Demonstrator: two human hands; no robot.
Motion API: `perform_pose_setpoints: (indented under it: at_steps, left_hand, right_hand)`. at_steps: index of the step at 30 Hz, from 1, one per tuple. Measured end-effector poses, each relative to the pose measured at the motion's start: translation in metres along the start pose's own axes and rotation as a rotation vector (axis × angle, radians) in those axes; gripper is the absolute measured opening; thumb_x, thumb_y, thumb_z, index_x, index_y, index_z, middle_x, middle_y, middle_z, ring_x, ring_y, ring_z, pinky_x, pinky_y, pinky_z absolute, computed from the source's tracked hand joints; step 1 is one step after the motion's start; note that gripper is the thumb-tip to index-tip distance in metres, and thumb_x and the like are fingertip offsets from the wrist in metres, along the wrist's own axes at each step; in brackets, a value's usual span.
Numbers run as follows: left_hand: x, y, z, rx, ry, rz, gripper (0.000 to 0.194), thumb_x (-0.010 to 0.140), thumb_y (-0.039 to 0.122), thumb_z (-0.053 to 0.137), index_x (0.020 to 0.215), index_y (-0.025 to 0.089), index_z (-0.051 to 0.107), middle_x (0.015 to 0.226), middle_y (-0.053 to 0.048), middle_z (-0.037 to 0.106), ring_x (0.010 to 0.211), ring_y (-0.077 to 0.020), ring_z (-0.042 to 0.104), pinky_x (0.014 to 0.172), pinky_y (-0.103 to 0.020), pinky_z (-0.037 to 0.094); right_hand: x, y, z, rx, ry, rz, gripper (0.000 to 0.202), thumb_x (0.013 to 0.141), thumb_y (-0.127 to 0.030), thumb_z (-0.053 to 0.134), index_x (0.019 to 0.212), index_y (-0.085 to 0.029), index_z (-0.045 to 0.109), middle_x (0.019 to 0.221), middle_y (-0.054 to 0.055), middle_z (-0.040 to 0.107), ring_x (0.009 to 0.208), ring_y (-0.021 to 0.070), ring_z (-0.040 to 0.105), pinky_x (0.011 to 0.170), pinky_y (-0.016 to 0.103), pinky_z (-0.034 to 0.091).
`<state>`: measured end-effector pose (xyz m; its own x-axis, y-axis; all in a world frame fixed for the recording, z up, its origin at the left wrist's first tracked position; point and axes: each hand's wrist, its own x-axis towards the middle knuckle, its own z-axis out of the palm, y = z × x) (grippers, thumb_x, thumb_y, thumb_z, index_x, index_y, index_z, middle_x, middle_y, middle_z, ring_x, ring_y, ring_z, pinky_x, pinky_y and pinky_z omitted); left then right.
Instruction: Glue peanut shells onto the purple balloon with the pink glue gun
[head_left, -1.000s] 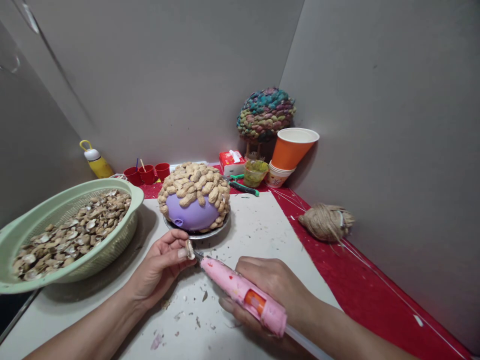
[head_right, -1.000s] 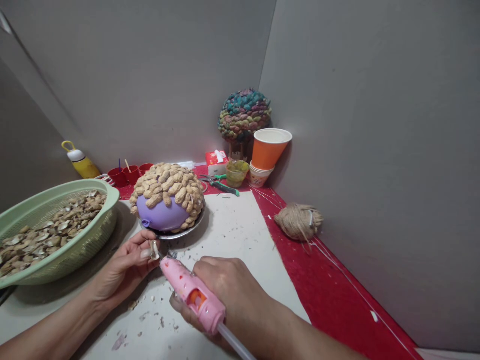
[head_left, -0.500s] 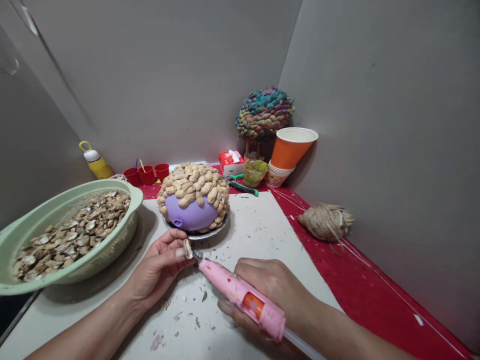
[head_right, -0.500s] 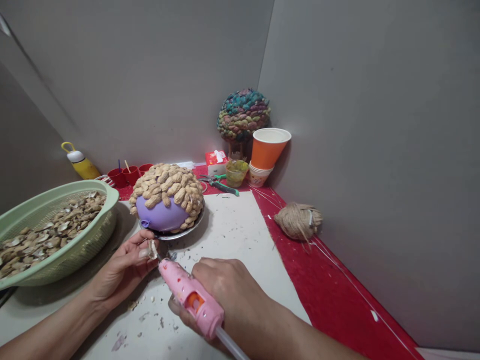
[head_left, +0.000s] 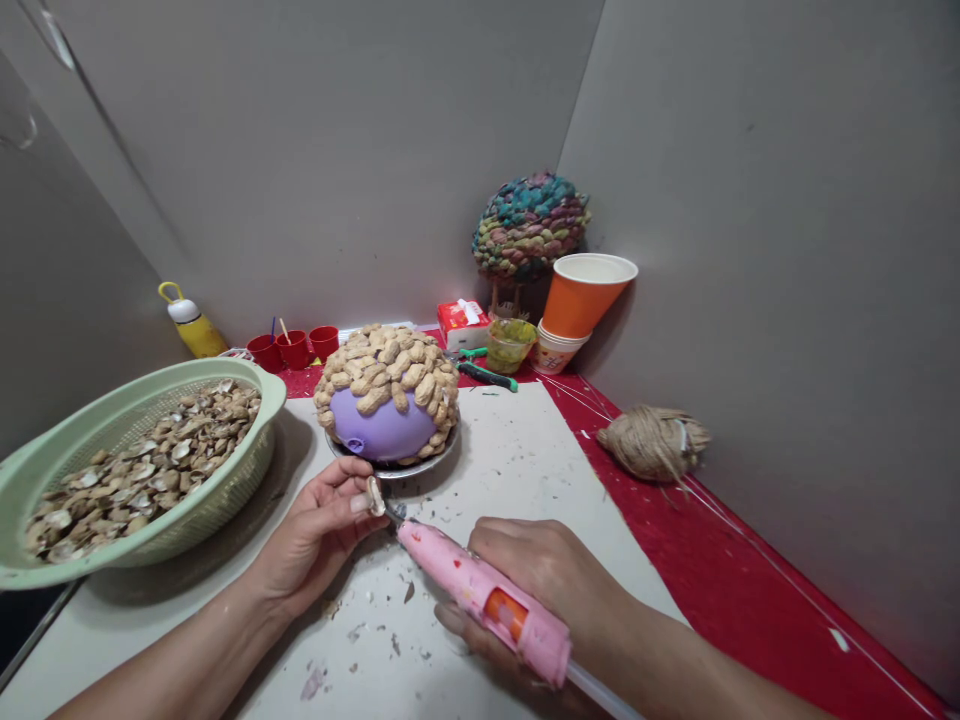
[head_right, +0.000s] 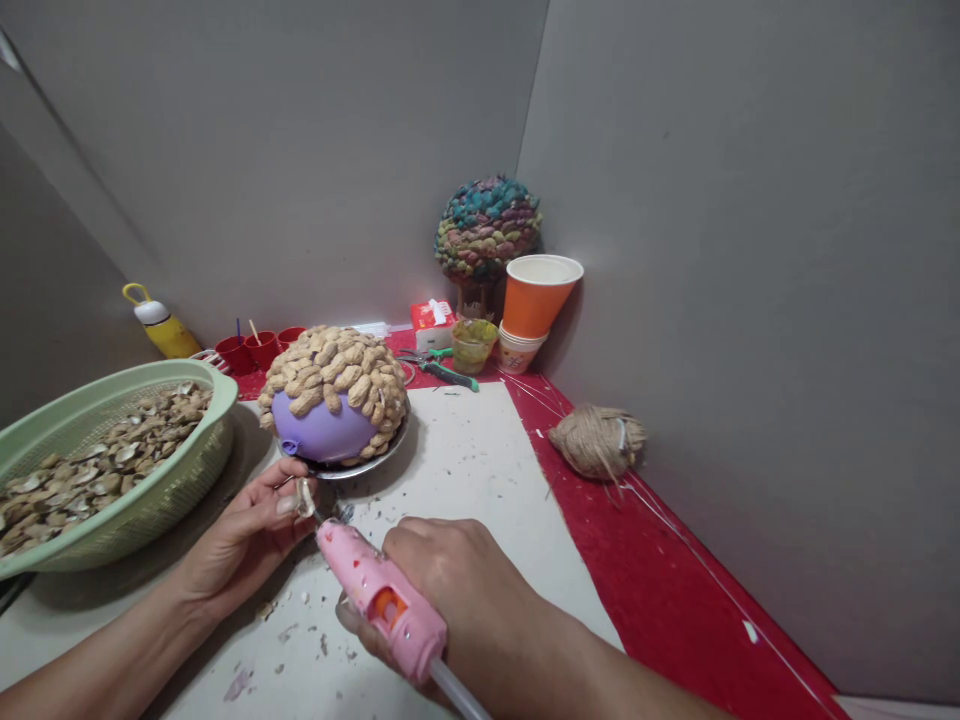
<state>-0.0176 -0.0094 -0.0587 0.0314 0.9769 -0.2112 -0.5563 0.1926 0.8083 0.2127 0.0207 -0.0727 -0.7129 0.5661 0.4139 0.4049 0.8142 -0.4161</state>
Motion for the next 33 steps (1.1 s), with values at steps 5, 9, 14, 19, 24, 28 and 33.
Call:
perform_pose_setpoints:
  at_steps: [5, 9, 14, 19, 24, 28, 33]
  left_hand:
    - [0.000, 0.001, 0.001, 0.001, -0.013, 0.012, 0.029, 0.068, 0.014, 0.085, 0.092, 0.015, 0.069, 0.078, 0.001, 0.067, 0.070, -0.0087, 0.060, 0.071, -0.021, 0.054]
    - [0.000, 0.001, 0.002, 0.001, -0.015, -0.001, 0.030, 0.067, 0.014, 0.085, 0.092, 0.015, 0.069, 0.079, 0.001, 0.067, 0.070, -0.0084, 0.061, 0.070, -0.020, 0.053]
    - [-0.001, -0.001, 0.003, 0.018, -0.047, -0.008, 0.033, 0.065, 0.017, 0.088, 0.092, 0.015, 0.069, 0.077, 0.000, 0.068, 0.068, -0.0086, 0.061, 0.069, -0.021, 0.053]
    - [-0.001, -0.004, 0.001, 0.056, -0.079, -0.024, 0.031, 0.067, 0.016, 0.086, 0.093, 0.015, 0.069, 0.079, -0.001, 0.068, 0.068, -0.0087, 0.061, 0.069, -0.022, 0.052]
    - [0.000, -0.006, 0.000, 0.075, -0.096, -0.030, 0.031, 0.068, 0.016, 0.086, 0.094, 0.015, 0.068, 0.080, -0.001, 0.066, 0.069, -0.0095, 0.060, 0.071, -0.023, 0.051]
    - [0.000, -0.006, 0.000, 0.072, -0.105, -0.030, 0.030, 0.069, 0.016, 0.085, 0.094, 0.015, 0.068, 0.080, -0.001, 0.066, 0.070, -0.0097, 0.060, 0.070, -0.023, 0.051]
    - [-0.001, -0.006, 0.000, 0.073, -0.104, -0.027, 0.030, 0.069, 0.016, 0.085, 0.094, 0.015, 0.068, 0.080, -0.001, 0.066, 0.070, -0.0098, 0.060, 0.070, -0.023, 0.051]
  right_hand:
    - [0.000, -0.001, 0.001, -0.009, 0.011, -0.025, 0.034, 0.087, -0.047, 0.062, 0.069, -0.018, 0.057, 0.058, 0.000, 0.053, 0.049, 0.0122, 0.045, 0.048, 0.028, 0.024]
    - [0.001, -0.002, 0.000, 0.006, 0.011, -0.017, 0.036, 0.087, -0.047, 0.061, 0.066, -0.019, 0.054, 0.058, 0.000, 0.053, 0.049, 0.0121, 0.044, 0.049, 0.028, 0.026]
    - [0.006, -0.006, -0.006, 0.058, 0.039, 0.012, 0.034, 0.089, -0.041, 0.057, 0.063, -0.019, 0.050, 0.057, -0.002, 0.050, 0.049, 0.0106, 0.041, 0.049, 0.025, 0.027]
    - [0.010, -0.008, -0.009, 0.051, 0.059, -0.025, 0.031, 0.088, -0.035, 0.058, 0.063, -0.018, 0.051, 0.055, -0.002, 0.049, 0.047, 0.0095, 0.040, 0.046, 0.024, 0.025]
    - [0.009, -0.006, -0.009, 0.064, 0.077, -0.007, 0.034, 0.087, -0.038, 0.058, 0.061, -0.018, 0.050, 0.054, -0.001, 0.052, 0.046, 0.0090, 0.041, 0.046, 0.023, 0.026]
    - [0.008, -0.005, -0.008, 0.092, 0.079, -0.009, 0.035, 0.088, -0.038, 0.057, 0.061, -0.018, 0.050, 0.054, -0.001, 0.052, 0.046, 0.0089, 0.042, 0.046, 0.023, 0.027]
    - [0.007, -0.004, -0.006, 0.095, 0.065, -0.003, 0.033, 0.086, -0.037, 0.059, 0.061, -0.017, 0.051, 0.056, -0.001, 0.052, 0.047, 0.0088, 0.042, 0.047, 0.023, 0.027]
